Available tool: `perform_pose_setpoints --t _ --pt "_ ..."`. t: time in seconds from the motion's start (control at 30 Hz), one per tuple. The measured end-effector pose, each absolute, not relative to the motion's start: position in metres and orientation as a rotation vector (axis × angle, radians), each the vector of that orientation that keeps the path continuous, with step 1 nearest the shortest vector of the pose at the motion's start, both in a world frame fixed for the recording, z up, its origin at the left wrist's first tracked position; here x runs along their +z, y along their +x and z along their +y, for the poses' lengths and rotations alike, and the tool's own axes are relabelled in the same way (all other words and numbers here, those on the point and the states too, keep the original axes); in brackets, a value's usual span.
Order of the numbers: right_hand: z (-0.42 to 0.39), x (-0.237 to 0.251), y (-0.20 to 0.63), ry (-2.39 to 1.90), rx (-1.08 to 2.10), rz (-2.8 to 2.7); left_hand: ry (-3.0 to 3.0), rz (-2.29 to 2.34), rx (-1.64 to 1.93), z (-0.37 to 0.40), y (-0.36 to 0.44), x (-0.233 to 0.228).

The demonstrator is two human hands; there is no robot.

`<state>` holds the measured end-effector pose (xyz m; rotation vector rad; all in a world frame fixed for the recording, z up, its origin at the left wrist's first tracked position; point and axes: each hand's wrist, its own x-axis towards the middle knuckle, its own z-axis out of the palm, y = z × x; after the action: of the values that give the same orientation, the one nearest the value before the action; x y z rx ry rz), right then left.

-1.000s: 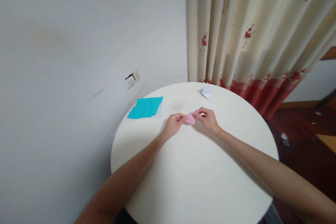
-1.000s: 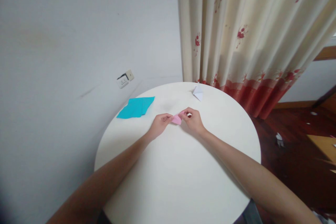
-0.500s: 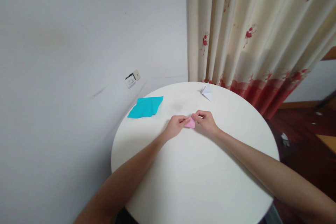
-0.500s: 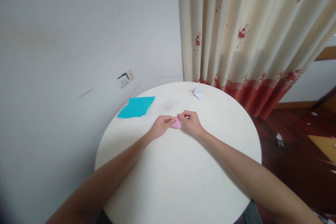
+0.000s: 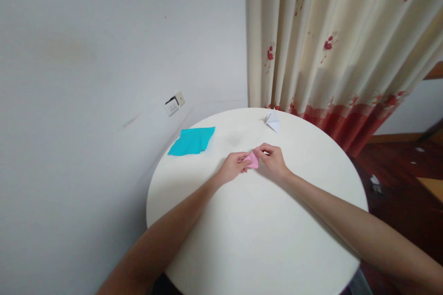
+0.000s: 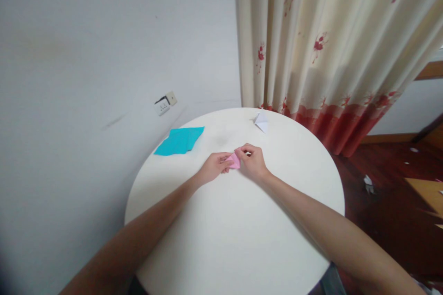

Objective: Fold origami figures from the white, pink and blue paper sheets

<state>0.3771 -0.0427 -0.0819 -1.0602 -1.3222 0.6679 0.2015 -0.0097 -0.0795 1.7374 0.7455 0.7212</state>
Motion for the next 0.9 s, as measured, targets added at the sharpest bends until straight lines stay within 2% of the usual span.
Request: perform_pose_setpoints --t 0.9 --pt "-0.0439 -0.0796 0.3752 -1.061 0.756 -1.339 1.874 0.775 0.760 -0.0112 0.2019 -0.0771"
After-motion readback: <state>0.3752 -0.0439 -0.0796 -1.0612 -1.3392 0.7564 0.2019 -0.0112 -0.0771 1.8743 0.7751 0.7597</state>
